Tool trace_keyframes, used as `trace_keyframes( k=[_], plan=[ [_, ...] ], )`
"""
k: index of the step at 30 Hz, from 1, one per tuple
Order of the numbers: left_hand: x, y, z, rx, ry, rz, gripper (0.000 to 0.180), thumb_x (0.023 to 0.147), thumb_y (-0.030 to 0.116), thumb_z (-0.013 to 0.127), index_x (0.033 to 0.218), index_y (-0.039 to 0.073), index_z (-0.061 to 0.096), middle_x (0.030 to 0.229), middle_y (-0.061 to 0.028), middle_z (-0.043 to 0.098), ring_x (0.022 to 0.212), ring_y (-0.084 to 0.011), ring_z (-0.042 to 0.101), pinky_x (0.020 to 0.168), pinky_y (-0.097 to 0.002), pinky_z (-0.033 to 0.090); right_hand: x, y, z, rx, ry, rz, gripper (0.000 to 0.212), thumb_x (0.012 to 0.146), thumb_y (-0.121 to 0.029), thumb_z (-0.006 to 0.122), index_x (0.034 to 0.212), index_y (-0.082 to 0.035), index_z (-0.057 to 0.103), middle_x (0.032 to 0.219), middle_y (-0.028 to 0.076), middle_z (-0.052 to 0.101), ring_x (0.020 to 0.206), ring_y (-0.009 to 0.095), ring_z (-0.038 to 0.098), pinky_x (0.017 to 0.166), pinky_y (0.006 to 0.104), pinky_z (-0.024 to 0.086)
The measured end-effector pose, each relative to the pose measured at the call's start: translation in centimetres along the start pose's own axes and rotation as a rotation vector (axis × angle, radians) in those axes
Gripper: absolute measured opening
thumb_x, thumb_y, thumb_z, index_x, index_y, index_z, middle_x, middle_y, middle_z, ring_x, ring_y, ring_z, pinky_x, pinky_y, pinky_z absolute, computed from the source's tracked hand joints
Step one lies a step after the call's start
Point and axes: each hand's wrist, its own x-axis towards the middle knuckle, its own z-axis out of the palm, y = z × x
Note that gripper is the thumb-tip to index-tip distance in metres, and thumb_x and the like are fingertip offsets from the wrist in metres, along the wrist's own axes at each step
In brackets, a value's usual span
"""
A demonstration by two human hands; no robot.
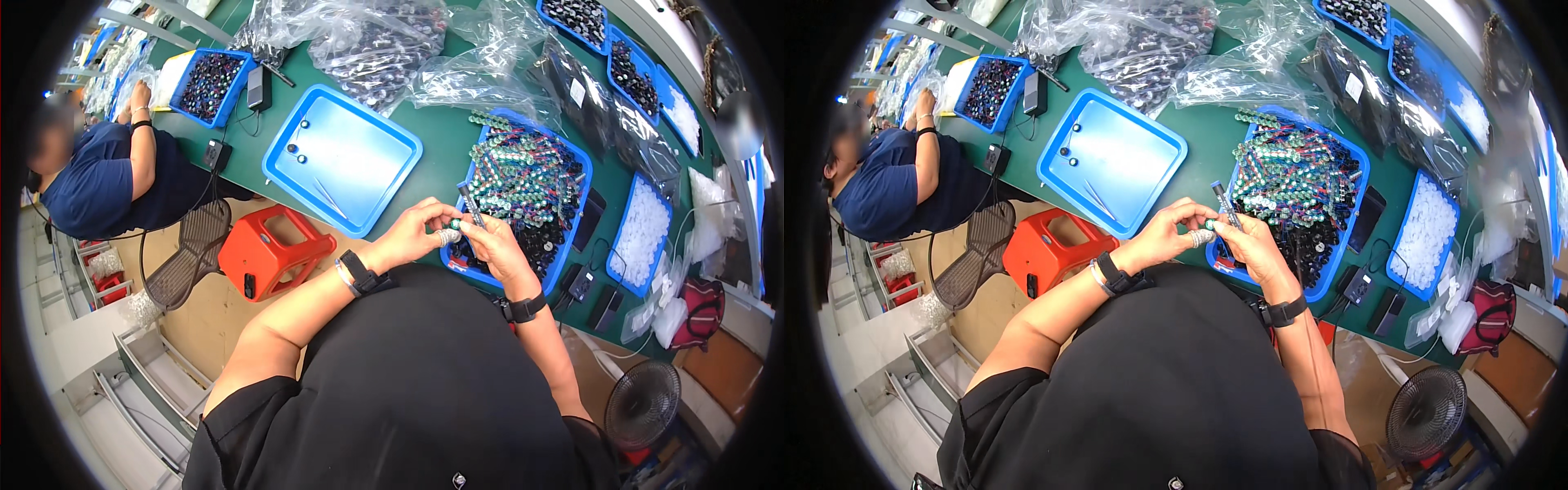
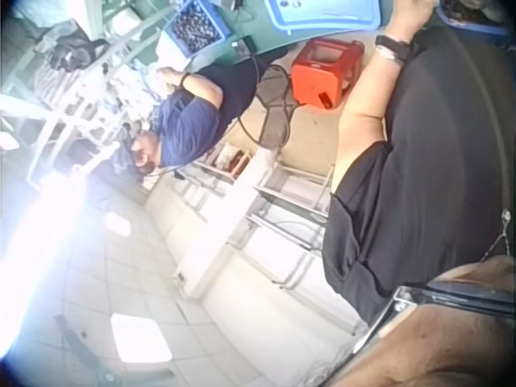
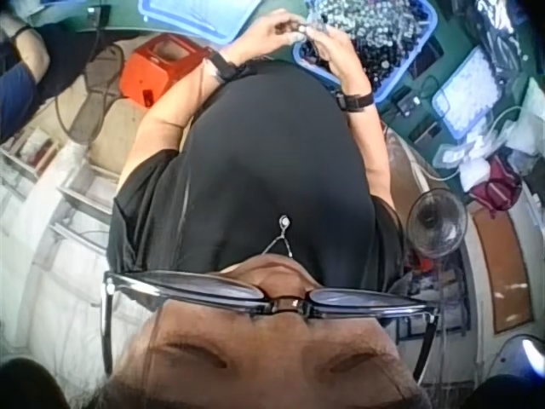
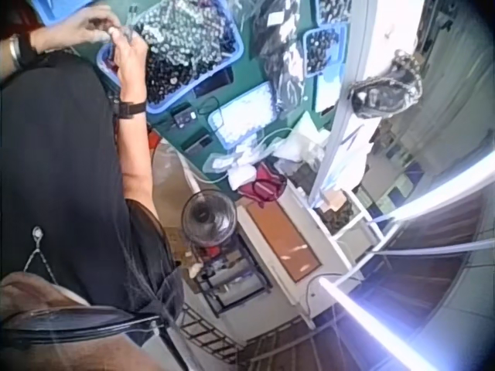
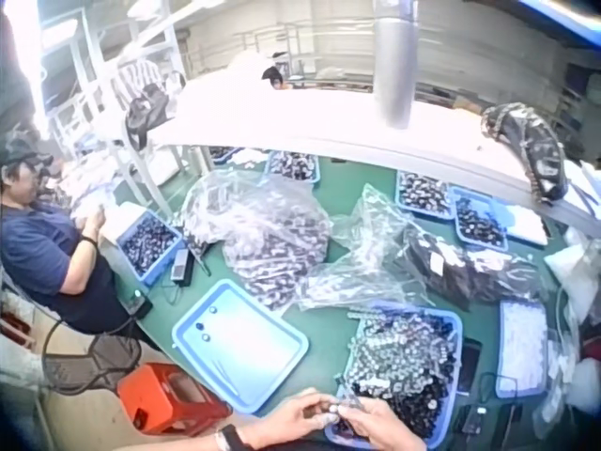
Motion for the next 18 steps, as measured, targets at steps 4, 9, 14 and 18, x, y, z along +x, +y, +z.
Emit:
trace_keyframes(
  k=[4,9,14,18],
  plan=[
    [0.1,0.2,0.4,0.023,-0.016,0.059,0.035,0.078,0.004,0.07,0.112,0.009,0.064,0.084,-0.0015,0.048,0.074,-0.0129,0.047,0.071,-0.0267,0.043,0.1,0.4,-0.2,-0.016,-0.009,-0.014,0.013,0.086,-0.017,0.064,0.088,-0.005,0.062,0.06,-0.011,0.043,0.048,-0.001,0.031,0.042,0.0191,0.019],
    [-0.1,0.3,0.6,0.035,-0.024,0.072,0.035,0.077,0.002,0.07,0.111,0.008,0.064,0.083,-0.002,0.048,0.074,-0.0137,0.048,0.07,-0.0273,0.043,0.3,0.9,-0.4,0.004,-0.022,-0.033,0.008,0.083,-0.011,0.06,0.085,-0.004,0.062,0.06,-0.009,0.046,0.047,-0.001,0.033,0.042,0.0187,0.021],
    [-0.2,-0.7,1.0,0.075,-0.03,0.146,0.034,0.078,0.004,0.071,0.111,0.006,0.063,0.083,-0.0022,0.049,0.075,-0.0139,0.051,0.069,-0.0273,0.043,0.7,1.9,0.2,0.114,-0.011,-0.043,0.006,0.082,-0.009,0.057,0.08,-0.004,0.061,0.059,-0.009,0.045,0.046,0.0,0.032,0.042,0.0191,0.022],
    [-0.5,-0.9,0.6,-0.016,-0.023,0.105,0.032,0.081,0.008,0.071,0.112,0.005,0.063,0.082,-0.0007,0.05,0.076,-0.0111,0.051,0.07,-0.0261,0.044,0.4,1.5,0.4,0.078,-0.017,-0.027,0.008,0.085,-0.012,0.058,0.081,-0.005,0.061,0.057,-0.009,0.044,0.045,0.0,0.032,0.042,0.0194,0.022]
  ],
)
